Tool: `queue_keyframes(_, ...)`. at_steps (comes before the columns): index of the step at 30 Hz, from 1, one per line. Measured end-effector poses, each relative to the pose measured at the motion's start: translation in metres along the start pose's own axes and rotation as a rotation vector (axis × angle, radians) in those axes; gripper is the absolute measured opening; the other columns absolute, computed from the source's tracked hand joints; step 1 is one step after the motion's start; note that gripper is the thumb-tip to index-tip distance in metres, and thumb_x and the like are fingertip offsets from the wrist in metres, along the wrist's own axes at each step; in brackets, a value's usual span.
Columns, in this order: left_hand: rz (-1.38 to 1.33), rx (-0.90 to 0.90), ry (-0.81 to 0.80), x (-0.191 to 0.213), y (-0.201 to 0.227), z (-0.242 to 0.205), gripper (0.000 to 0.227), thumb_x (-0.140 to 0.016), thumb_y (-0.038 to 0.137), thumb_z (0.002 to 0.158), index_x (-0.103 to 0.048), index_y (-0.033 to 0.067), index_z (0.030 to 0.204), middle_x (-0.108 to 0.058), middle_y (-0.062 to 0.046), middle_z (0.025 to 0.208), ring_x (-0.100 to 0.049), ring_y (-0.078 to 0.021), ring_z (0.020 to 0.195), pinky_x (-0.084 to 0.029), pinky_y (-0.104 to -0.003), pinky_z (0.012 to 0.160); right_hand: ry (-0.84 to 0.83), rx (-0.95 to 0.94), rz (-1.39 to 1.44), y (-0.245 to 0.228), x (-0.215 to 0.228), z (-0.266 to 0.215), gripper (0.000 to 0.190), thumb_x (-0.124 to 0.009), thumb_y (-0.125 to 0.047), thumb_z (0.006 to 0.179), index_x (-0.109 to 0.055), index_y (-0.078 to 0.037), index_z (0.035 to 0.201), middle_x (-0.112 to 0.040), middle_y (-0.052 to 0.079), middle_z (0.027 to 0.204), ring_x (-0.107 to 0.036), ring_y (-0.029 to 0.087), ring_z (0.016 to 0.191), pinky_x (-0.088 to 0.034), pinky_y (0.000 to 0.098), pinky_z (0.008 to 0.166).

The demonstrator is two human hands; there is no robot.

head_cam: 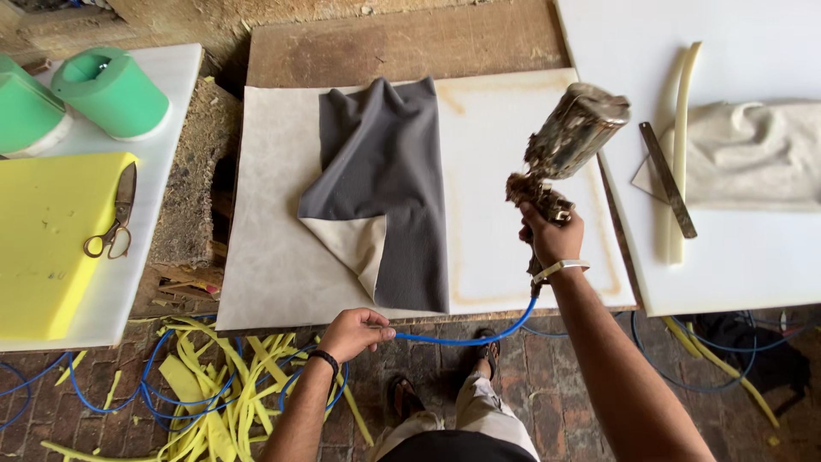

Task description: The person lays a beige fabric over a white foam board, trims the edges with a knife, sprays adhesive onto the foam, and adheres the fabric to the board. The person repeats the process with a second piece of fabric and foam.

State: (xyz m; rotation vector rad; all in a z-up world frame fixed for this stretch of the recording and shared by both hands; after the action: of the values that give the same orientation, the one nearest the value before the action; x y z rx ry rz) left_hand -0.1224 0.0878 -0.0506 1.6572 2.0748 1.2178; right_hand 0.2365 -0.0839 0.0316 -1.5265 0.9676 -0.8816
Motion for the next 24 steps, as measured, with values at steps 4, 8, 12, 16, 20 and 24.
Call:
queue_keyframes(4, 0.078, 0.022, 0.077, -0.006, 0.025, 0.006, 0.034, -0.086, 0.035, 0.079, -0.079, 0.0102, 0.101, -0.075, -0.003, 0.072, -0.063, -0.0084, 0.058, -0.046, -0.025, 0.052, 0.070, 0.095, 0.025, -0.021, 0.009, 0.024, 0.030, -0.079, -0.012, 0.091, -0.066, 0.002, 0.114, -0.070, 0.007, 0.082, -0.066, 0.014, 0.062, -0.056, 0.0273, 0.054)
queue_keyframes(8, 0.088, -0.024, 0.062, -0.022, 0.055, 0.008, 0.035, -0.087, 0.035, 0.076, -0.076, 0.0138, 0.102, -0.075, 0.002, 0.070, -0.066, -0.0058, 0.060, -0.052, -0.024, 0.054, 0.101, 0.045, -0.107, -0.021, 0.037, 0.002, 0.033, -0.080, -0.015, 0.089, -0.069, -0.002, 0.117, -0.071, 0.004, 0.083, -0.064, 0.011, 0.062, -0.055, 0.0269, 0.054)
queue_keyframes(12, 0.249, -0.058, -0.087, -0.039, 0.076, 0.008, 0.035, -0.090, 0.035, 0.074, -0.078, 0.0121, 0.098, -0.075, 0.001, 0.071, -0.066, -0.0066, 0.060, -0.049, -0.025, 0.056, 0.044, -0.206, -0.363, 0.011, 0.069, -0.058, 0.026, -0.078, -0.019, 0.091, -0.075, -0.004, 0.112, -0.074, 0.004, 0.082, -0.063, 0.012, 0.062, -0.054, 0.0292, 0.054)
queue_keyframes(16, 0.237, -0.098, -0.225, -0.051, 0.082, 0.005, 0.036, -0.093, 0.031, 0.071, -0.078, 0.0093, 0.095, -0.076, -0.001, 0.072, -0.067, -0.0079, 0.060, -0.051, -0.026, 0.057, -0.073, -0.350, -0.331, 0.040, 0.080, -0.094, 0.029, -0.079, -0.015, 0.088, -0.072, 0.001, 0.111, -0.073, 0.009, 0.081, -0.065, 0.015, 0.061, -0.056, 0.0304, 0.054)
queue_keyframes(20, 0.303, -0.062, -0.145, -0.038, 0.079, 0.008, 0.036, -0.091, 0.033, 0.071, -0.078, 0.0120, 0.097, -0.077, -0.001, 0.071, -0.069, -0.0072, 0.061, -0.052, -0.025, 0.060, -0.054, -0.230, -0.202, 0.033, 0.064, -0.062, 0.036, -0.079, -0.014, 0.086, -0.070, -0.001, 0.118, -0.073, 0.007, 0.081, -0.064, 0.013, 0.059, -0.054, 0.0291, 0.052)
queue_keyframes(24, 0.245, -0.064, -0.005, -0.025, 0.076, 0.012, 0.036, -0.089, 0.039, 0.075, -0.077, 0.0139, 0.098, -0.076, -0.001, 0.071, -0.068, -0.0090, 0.062, -0.052, -0.027, 0.060, 0.044, 0.030, -0.098, -0.002, 0.052, -0.006, 0.037, -0.079, -0.011, 0.091, -0.068, 0.001, 0.124, -0.068, 0.007, 0.082, -0.061, 0.012, 0.059, -0.050, 0.0271, 0.051)
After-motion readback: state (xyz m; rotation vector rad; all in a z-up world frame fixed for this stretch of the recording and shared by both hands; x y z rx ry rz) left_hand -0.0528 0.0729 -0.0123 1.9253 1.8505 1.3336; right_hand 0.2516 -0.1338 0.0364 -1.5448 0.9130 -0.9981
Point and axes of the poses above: each hand's wrist, its own z-axis towards the middle knuckle, its own x-axis out of the back of the hand, y = z × x, the point moved 3 cm from there along z, towards the middle knuckle
